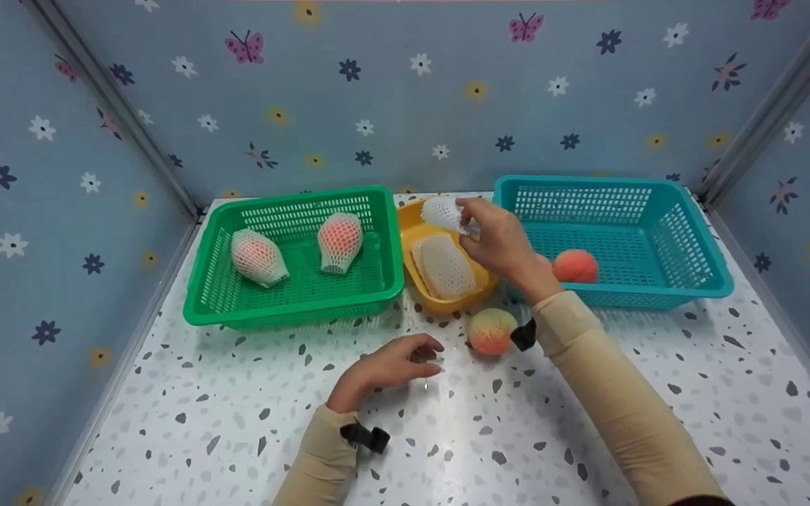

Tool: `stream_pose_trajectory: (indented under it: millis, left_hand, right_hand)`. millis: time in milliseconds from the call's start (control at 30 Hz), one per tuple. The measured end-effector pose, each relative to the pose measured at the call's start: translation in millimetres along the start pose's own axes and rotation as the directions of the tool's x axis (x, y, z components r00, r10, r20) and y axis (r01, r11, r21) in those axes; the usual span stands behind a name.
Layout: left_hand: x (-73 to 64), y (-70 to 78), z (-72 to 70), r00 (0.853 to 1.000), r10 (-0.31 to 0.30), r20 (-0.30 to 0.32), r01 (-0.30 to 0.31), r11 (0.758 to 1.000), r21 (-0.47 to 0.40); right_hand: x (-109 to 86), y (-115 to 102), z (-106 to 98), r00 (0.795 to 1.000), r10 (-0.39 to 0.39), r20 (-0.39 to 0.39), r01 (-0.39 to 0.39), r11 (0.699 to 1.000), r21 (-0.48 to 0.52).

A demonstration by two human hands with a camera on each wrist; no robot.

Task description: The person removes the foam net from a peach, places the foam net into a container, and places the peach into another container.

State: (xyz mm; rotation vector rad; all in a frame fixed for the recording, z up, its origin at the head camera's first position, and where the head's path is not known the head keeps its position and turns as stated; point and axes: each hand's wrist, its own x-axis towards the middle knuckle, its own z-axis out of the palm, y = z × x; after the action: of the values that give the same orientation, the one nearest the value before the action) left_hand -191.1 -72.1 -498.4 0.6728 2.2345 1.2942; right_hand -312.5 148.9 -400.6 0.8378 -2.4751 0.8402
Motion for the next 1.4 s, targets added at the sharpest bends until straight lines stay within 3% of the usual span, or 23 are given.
stream_pose_trajectory:
  millis: [133, 300, 467, 700, 833, 1033, 1133, 1267, 1400]
  left_hand:
    - [1.0, -0.5, -0.1, 1.000, -0.013, 0.001, 0.013, 1.000, 0.014]
    - [2.3, 1.0, 1.9, 1.000, -0.019, 0.008, 0.019, 1.000, 0.001]
    - [-0.5, 1.1, 0.5, 1.000, -0.021, 0.008, 0.021, 1.000, -0.016]
    - [-0.8, 0.3, 0.0, 1.000, -0.025, 0.004, 0.025, 1.000, -0.013]
    - [-0.1, 0.0, 0.8, 1.000, -0.023, 0.005, 0.023, 1.000, -0.008]
    - [1.5, -1.3, 1.7, 1.000, -0.030, 0.006, 0.030, 0.999, 0.017]
    - [1.8, -1.1, 1.5, 0.999, -0.034, 0.010, 0.034, 0.999, 0.016]
    - [1.5, -0.3, 1.4, 0.999, -0.041, 0.009, 0.041, 0.999, 0.005]
    - [2.0, -0.5, 1.1, 0.999, -0.039, 0.007, 0.039, 0.999, 0.004]
  right_hand:
    - [2.9, 5.8, 16.6, 0.998, -0.042, 0.041, 0.042, 0.999, -0.013]
    - [-0.5, 12.4, 35.3, 0.982, -0.080, 0.171, 0.088, 0.995, -0.038]
    - [-4.1, 11.8, 47.1, 0.952, -0.007, 0.306, 0.042, 0.993, -0.109]
    - [-8.0, 11.6, 46.6, 0.851, 0.129, 0.509, -0.057, 0.986, -0.155]
    - [-10.0, 10.5, 47.0, 0.801, 0.191, 0.568, -0.111, 0.979, -0.172]
    - [-11.9, 4.8, 53.4, 0.710, 0.289, 0.642, -0.199, 0.957, -0.210]
    - [-11.1, 3.2, 58.1, 0.701, 0.288, 0.652, -0.183, 0.957, -0.227]
    - [-9.8, 4.7, 63.1, 0.719, 0.302, 0.626, -0.173, 0.950, -0.260]
    - [-8.2, 4.5, 68.0, 0.706, 0.372, 0.602, -0.249, 0.927, -0.280]
